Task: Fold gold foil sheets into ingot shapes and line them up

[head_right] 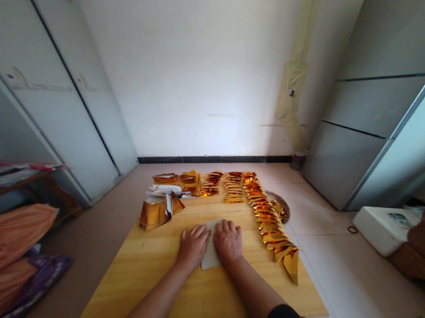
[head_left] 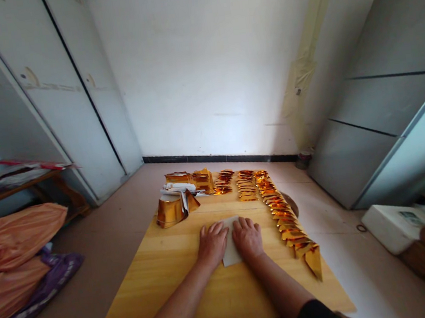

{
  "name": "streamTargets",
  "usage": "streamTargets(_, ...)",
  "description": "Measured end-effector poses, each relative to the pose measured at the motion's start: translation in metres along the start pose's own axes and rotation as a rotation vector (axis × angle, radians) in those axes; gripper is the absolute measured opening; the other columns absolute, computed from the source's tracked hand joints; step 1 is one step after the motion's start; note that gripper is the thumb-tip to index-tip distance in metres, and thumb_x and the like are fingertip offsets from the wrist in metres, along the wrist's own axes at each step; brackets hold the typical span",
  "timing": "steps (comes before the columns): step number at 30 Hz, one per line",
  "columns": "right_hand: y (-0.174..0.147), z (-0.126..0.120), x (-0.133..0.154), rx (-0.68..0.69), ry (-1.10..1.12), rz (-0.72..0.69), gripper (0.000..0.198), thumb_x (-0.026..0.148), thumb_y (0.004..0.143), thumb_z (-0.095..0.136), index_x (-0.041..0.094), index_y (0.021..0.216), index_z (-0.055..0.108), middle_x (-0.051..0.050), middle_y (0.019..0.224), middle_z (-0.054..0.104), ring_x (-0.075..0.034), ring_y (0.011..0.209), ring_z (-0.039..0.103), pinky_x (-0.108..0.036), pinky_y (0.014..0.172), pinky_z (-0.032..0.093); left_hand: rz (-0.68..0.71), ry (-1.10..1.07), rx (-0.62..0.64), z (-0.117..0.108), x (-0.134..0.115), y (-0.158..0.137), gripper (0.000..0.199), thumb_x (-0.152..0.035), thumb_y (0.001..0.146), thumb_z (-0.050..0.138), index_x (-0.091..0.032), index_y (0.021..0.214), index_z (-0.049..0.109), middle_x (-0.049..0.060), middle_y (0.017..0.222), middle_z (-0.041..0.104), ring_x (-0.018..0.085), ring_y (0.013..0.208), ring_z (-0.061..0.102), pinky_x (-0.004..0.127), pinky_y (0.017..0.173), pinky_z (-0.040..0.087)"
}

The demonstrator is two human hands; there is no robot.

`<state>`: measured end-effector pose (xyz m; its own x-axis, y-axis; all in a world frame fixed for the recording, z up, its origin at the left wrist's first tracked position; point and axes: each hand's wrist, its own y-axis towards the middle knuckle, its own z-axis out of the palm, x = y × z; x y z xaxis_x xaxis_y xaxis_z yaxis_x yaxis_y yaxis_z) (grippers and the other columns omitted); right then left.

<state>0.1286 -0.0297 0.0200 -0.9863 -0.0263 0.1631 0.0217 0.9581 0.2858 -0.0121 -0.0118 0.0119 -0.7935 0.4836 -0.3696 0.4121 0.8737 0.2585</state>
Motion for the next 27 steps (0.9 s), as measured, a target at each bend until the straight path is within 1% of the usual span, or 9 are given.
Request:
streamTargets(3, 0.000, 0.000, 0.001, 0.004, -0.017, 0.005, 0.015, 0.025, 0.089, 0.050, 0.022, 0.097, 0.062, -0.008, 0.108, 0.062, -0.024, 0.101, 0.049, -0.036, 0.081, 0.032, 0.045, 0.015, 0.007, -0.004, -0.002, -0.001, 0.028, -0.013, 0.087, 0.048, -0.025, 0.104, 0.067, 0.007, 0.122, 0.062, 0.025, 0.116, 0.052, 0.050, 0.103, 0.029)
streamTargets(6, -0.001, 0.001, 0.003, 0.013, -0.034, 0.013, 0.014, 0.023, 0.089, 0.049, 0.021, 0.095, 0.062, -0.008, 0.106, 0.062, -0.024, 0.099, 0.049, -0.037, 0.080, 0.032, 0.139, -0.016, 0.042, -0.010, -0.005, -0.009, 0.022, -0.015, 0.085, 0.050, -0.022, 0.096, 0.069, 0.008, 0.110, 0.066, 0.022, 0.106, 0.056, 0.042, 0.097, 0.037)
streamTargets(8, -0.001, 0.002, 0.004, 0.019, -0.039, 0.016, 0.013, 0.022, 0.089, 0.049, 0.021, 0.093, 0.062, -0.009, 0.104, 0.062, -0.024, 0.099, 0.049, -0.037, 0.080, 0.032, 0.222, -0.077, 0.066, -0.012, -0.005, -0.018, 0.020, -0.021, 0.082, 0.057, -0.022, 0.098, 0.068, 0.007, 0.109, 0.066, 0.022, 0.105, 0.056, 0.038, 0.096, 0.039)
streamTargets(10, 0.000, 0.002, 0.004, 0.020, -0.041, 0.018, 0.013, 0.022, 0.089, 0.050, 0.021, 0.093, 0.062, -0.009, 0.104, 0.061, -0.024, 0.098, 0.049, -0.038, 0.080, 0.032, 0.281, -0.139, 0.081, -0.013, -0.003, -0.028, 0.036, -0.031, 0.073, 0.068, -0.024, 0.108, 0.066, 0.007, 0.119, 0.062, 0.024, 0.112, 0.053, 0.039, 0.099, 0.038)
streamTargets(12, 0.000, 0.002, 0.004, 0.027, -0.048, 0.020, 0.014, 0.023, 0.089, 0.049, 0.020, 0.093, 0.062, -0.009, 0.105, 0.061, -0.024, 0.098, 0.049, -0.038, 0.080, 0.032, 0.286, -0.160, 0.087, -0.012, 0.000, -0.034, 0.050, -0.035, 0.066, 0.074, -0.024, 0.113, 0.064, 0.008, 0.128, 0.058, 0.027, 0.118, 0.050, 0.042, 0.103, 0.036)
streamTargets(16, 0.000, -0.001, 0.005, 0.062, -0.064, 0.029, 0.017, 0.023, 0.090, 0.047, 0.021, 0.097, 0.062, -0.009, 0.107, 0.061, -0.024, 0.100, 0.049, -0.038, 0.081, 0.033, 0.240, -0.157, 0.103, -0.007, 0.006, -0.035, 0.034, -0.026, 0.072, 0.069, -0.025, 0.106, 0.068, 0.007, 0.125, 0.061, 0.025, 0.116, 0.054, 0.042, 0.102, 0.039)
streamTargets(20, 0.001, -0.004, 0.003, 0.094, -0.040, 0.034, 0.018, 0.026, 0.090, 0.047, 0.022, 0.099, 0.062, -0.008, 0.110, 0.061, -0.023, 0.104, 0.050, -0.038, 0.084, 0.035, 0.238, -0.153, 0.070, -0.005, 0.006, -0.031, 0.027, -0.023, 0.076, 0.065, -0.025, 0.102, 0.069, 0.005, 0.119, 0.065, 0.024, 0.112, 0.057, 0.041, 0.097, 0.043)
streamTargets(24, 0.001, -0.003, -0.013, 0.072, 0.170, 0.009, 0.021, 0.028, 0.087, 0.052, 0.025, 0.104, 0.064, -0.007, 0.121, 0.059, -0.023, 0.111, 0.049, -0.039, 0.093, 0.035, 0.254, -0.179, 0.039, -0.005, 0.005, -0.031, 0.018, -0.027, 0.081, 0.061, -0.025, 0.096, 0.070, 0.004, 0.114, 0.068, 0.022, 0.110, 0.059, 0.038, 0.095, 0.045)
streamTargets(27, -0.001, -0.004, -0.031, 0.014, 0.579, -0.032, 0.032, 0.032, 0.084, 0.053, 0.022, 0.112, 0.063, -0.010, 0.129, 0.056, -0.024, 0.118, 0.048, -0.040, 0.100, 0.036, 0.231, -0.237, 0.007, -0.004, 0.006, -0.028, 0.019, -0.029, 0.086, 0.055, -0.024, 0.092, 0.071, 0.004, 0.108, 0.071, 0.021, 0.104, 0.062, 0.035, 0.092, 0.045)
